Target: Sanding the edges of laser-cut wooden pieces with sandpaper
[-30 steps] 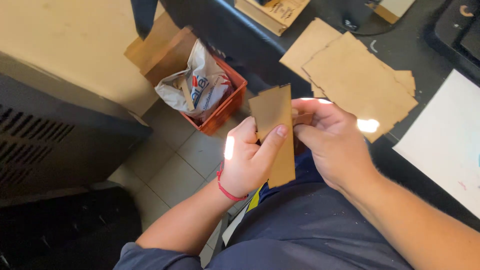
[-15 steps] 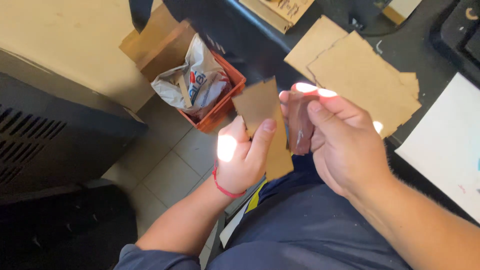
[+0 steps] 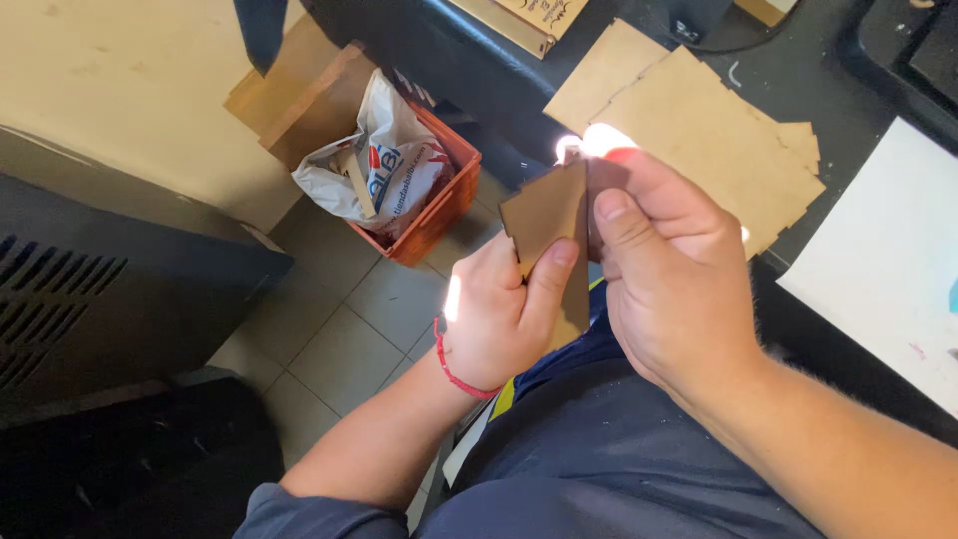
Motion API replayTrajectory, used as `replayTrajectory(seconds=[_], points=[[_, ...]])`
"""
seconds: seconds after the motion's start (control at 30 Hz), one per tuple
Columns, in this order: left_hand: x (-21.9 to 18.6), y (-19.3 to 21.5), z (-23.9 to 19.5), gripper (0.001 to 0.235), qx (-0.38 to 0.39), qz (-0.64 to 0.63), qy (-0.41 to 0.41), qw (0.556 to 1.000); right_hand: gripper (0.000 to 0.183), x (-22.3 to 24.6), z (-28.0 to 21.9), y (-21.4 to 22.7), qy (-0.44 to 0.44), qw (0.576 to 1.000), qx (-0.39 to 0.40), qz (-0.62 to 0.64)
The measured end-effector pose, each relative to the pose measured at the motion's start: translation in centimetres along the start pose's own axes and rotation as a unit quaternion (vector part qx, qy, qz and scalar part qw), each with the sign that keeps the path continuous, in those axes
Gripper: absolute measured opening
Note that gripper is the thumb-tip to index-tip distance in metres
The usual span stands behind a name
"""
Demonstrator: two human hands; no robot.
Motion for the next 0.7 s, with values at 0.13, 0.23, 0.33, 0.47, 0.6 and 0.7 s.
replayTrajectory(seconds=[0.13,0.23,0.33,0.47,0.6,0.7], points=[[-0.7,0.4,0.7,0.027,-0.003,0.033,-0.009,0.999,0.037,-0.2,-1.4,1.2,0.060,0.977,-0.057,-0.198],[-0.1,-0.1,0.8,0.028,0.007,0.067,-0.014,0.998,0.036,-0.7,-1.6,1.4,0.070,0.954,-0.084,-0.280],[0.1,-1.0,0.2,0.021,0.025,0.073,-0.011,0.997,0.034,0.3,-1.1,1.2,0.070,0.979,-0.097,-0.166],[-0.3,0.3,0.3,0.036,-0.010,0.065,-0.022,0.998,0.036,1.5,-1.7,-0.5,0.101,0.931,-0.099,-0.337],[-0.9,0.2,0.7,0.027,-0.022,0.059,-0.064,0.996,0.033,-0.9,-1.1,1.5,0.025,0.923,-0.125,-0.364],[0.2,-1.4,0.0,0.017,0.034,0.059,-0.020,0.997,0.027,2.1,-0.5,0.3,0.082,0.990,-0.088,-0.075]])
Point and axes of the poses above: each hand's wrist, its own z-axis towards the middle knuckle, its own y-axis out of the back of the hand, x = y × z, the point moved 8 cm from there along z, towards the middle knuckle, and after that the axes turned 8 degrees about -y, right-handed, at the moved point
